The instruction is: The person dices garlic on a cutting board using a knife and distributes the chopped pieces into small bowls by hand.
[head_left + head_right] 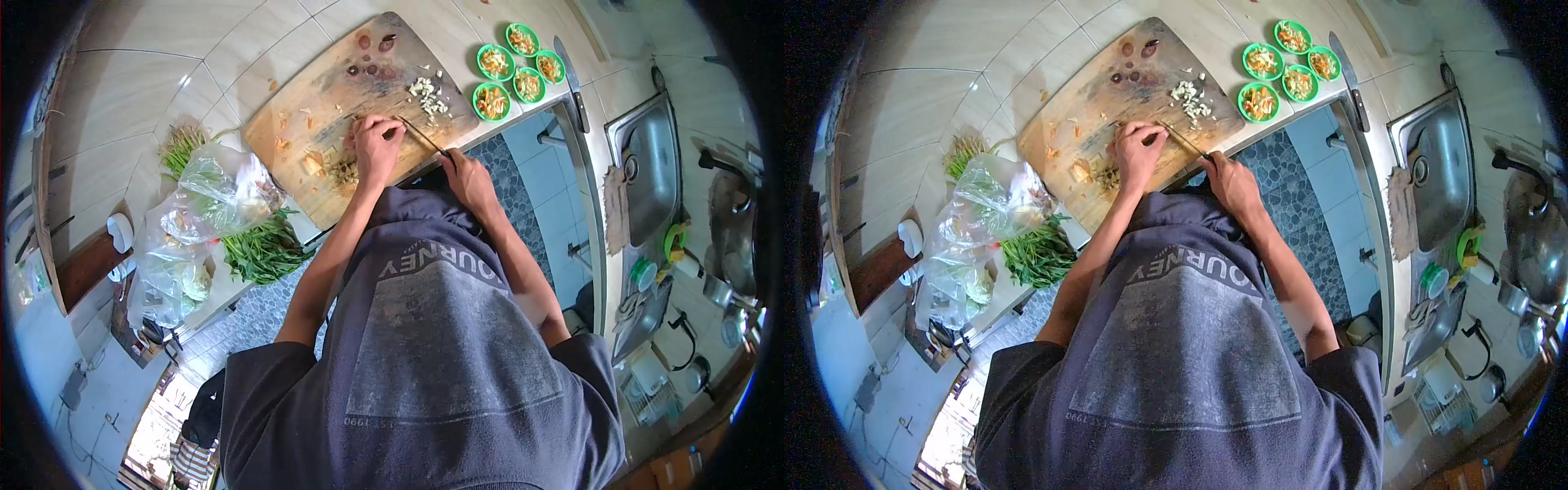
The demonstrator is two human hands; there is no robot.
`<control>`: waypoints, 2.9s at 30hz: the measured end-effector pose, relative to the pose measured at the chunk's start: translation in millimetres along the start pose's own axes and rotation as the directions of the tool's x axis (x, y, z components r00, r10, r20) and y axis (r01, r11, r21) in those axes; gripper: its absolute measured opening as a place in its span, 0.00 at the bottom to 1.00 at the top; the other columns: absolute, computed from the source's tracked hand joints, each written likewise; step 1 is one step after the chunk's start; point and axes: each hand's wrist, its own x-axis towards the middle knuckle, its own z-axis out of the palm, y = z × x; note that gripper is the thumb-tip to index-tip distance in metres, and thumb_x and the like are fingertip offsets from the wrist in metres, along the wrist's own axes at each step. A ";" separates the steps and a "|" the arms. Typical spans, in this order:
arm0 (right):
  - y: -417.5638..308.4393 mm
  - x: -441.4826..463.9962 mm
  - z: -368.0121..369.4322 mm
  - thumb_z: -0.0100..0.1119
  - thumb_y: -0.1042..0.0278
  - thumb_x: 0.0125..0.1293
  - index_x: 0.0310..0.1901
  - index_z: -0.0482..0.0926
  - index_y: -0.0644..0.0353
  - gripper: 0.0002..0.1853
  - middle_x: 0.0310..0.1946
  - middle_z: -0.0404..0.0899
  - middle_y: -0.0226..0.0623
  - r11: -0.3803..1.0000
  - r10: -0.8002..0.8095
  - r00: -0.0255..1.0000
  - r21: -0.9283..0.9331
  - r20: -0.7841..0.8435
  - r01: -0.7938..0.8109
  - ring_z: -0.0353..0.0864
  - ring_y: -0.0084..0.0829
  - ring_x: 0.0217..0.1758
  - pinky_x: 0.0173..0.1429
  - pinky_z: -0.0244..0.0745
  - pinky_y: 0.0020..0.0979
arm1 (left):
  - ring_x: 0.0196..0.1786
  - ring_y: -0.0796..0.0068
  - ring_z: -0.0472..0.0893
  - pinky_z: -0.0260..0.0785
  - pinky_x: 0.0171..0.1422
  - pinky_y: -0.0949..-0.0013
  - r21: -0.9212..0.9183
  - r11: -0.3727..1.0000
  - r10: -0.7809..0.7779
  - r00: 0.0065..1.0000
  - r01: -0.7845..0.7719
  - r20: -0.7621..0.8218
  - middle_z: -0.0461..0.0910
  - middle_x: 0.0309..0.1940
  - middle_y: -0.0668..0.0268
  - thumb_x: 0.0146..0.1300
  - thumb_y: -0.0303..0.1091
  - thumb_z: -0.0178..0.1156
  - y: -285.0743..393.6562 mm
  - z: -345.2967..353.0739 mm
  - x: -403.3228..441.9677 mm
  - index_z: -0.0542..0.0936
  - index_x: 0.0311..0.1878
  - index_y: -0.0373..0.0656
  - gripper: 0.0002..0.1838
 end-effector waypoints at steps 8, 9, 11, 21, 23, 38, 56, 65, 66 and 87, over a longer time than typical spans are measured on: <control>6.2 0.1 14.0 0.47 0.54 0.73 0.43 0.68 0.60 0.15 0.24 0.80 0.50 0.967 -0.054 0.999 -0.248 0.006 0.054 0.82 0.52 0.27 0.27 0.77 0.46 | 0.46 0.63 0.75 0.64 0.53 0.62 0.042 0.999 -0.029 0.999 0.028 0.021 0.79 0.35 0.67 0.51 0.32 0.70 6.2 -3.3 2.2 0.87 0.31 0.47 0.04; 7.3 0.4 15.3 0.47 0.54 0.73 0.44 0.68 0.60 0.15 0.25 0.80 0.50 0.970 -0.052 0.999 -0.239 0.005 0.052 0.82 0.52 0.28 0.28 0.77 0.47 | 0.46 0.63 0.75 0.64 0.53 0.62 0.043 0.999 -0.011 1.000 0.010 0.011 0.79 0.35 0.67 0.51 0.32 0.70 7.4 -4.0 1.6 0.87 0.32 0.47 0.04; 9.0 1.4 16.6 0.47 0.55 0.73 0.45 0.67 0.60 0.15 0.27 0.81 0.52 0.974 -0.052 0.999 -0.220 0.007 0.053 0.82 0.53 0.28 0.28 0.77 0.48 | 0.47 0.64 0.76 0.64 0.55 0.61 0.097 0.994 -0.044 0.999 0.042 0.015 0.81 0.37 0.68 0.51 0.35 0.71 10.6 -3.9 0.1 0.87 0.31 0.48 0.05; 0.9 6.8 5.0 0.46 0.57 0.74 0.45 0.66 0.62 0.14 0.32 0.81 0.57 0.999 -0.012 1.000 -0.044 0.015 0.012 0.81 0.58 0.32 0.31 0.75 0.52 | 0.50 0.64 0.77 0.64 0.57 0.60 0.028 0.997 -0.069 0.997 0.068 0.016 0.80 0.40 0.68 0.55 0.40 0.70 12.2 -6.5 1.1 0.86 0.37 0.49 0.08; 4.1 6.7 7.0 0.46 0.57 0.74 0.45 0.66 0.62 0.14 0.31 0.81 0.57 0.999 -0.016 1.000 -0.035 0.005 0.017 0.81 0.58 0.32 0.31 0.75 0.52 | 0.49 0.64 0.76 0.63 0.57 0.60 0.014 0.998 -0.061 0.998 0.061 0.003 0.79 0.39 0.68 0.55 0.37 0.70 14.5 -5.7 2.8 0.85 0.36 0.49 0.08; -1.1 7.7 4.4 0.47 0.56 0.74 0.45 0.67 0.64 0.16 0.28 0.81 0.57 0.998 -0.008 1.000 -0.064 0.030 0.010 0.82 0.58 0.32 0.32 0.76 0.51 | 0.46 0.64 0.77 0.57 0.59 0.51 0.133 0.991 -0.015 0.999 0.020 -0.036 0.79 0.37 0.72 0.55 0.37 0.68 7.6 5.6 6.6 0.85 0.33 0.52 0.04; 3.0 7.6 10.6 0.47 0.54 0.74 0.45 0.65 0.63 0.17 0.24 0.79 0.57 0.999 0.025 1.000 -0.037 0.013 -0.024 0.80 0.59 0.29 0.31 0.74 0.53 | 0.45 0.63 0.78 0.65 0.52 0.62 0.154 0.987 0.039 0.999 -0.036 -0.013 0.79 0.38 0.67 0.56 0.34 0.68 15.4 0.8 9.9 0.85 0.36 0.46 0.06; 6.8 6.6 13.8 0.46 0.57 0.74 0.42 0.65 0.64 0.15 0.19 0.79 0.50 0.987 -0.087 0.996 -0.141 -0.036 0.081 0.81 0.51 0.23 0.23 0.74 0.47 | 0.45 0.62 0.77 0.66 0.53 0.63 0.130 0.992 0.003 1.000 -0.001 -0.019 0.80 0.38 0.65 0.55 0.35 0.69 17.7 1.6 9.6 0.87 0.36 0.46 0.07; 7.0 6.8 15.0 0.46 0.57 0.74 0.41 0.65 0.64 0.15 0.19 0.79 0.49 0.982 -0.098 0.994 -0.165 -0.039 0.090 0.81 0.50 0.23 0.23 0.74 0.47 | 0.44 0.62 0.77 0.66 0.53 0.63 0.167 0.986 0.017 0.999 -0.011 -0.032 0.80 0.38 0.65 0.55 0.35 0.69 20.3 0.1 9.2 0.87 0.36 0.46 0.07; 20.8 6.9 14.9 0.49 0.54 0.72 0.43 0.70 0.63 0.17 0.30 0.81 0.47 0.989 0.054 0.975 -0.123 -0.216 -0.082 0.83 0.50 0.31 0.31 0.78 0.45 | 0.45 0.62 0.76 0.68 0.52 0.63 0.040 0.999 0.028 0.999 -0.029 0.029 0.78 0.36 0.65 0.58 0.31 0.65 18.8 7.3 16.4 0.84 0.37 0.45 0.05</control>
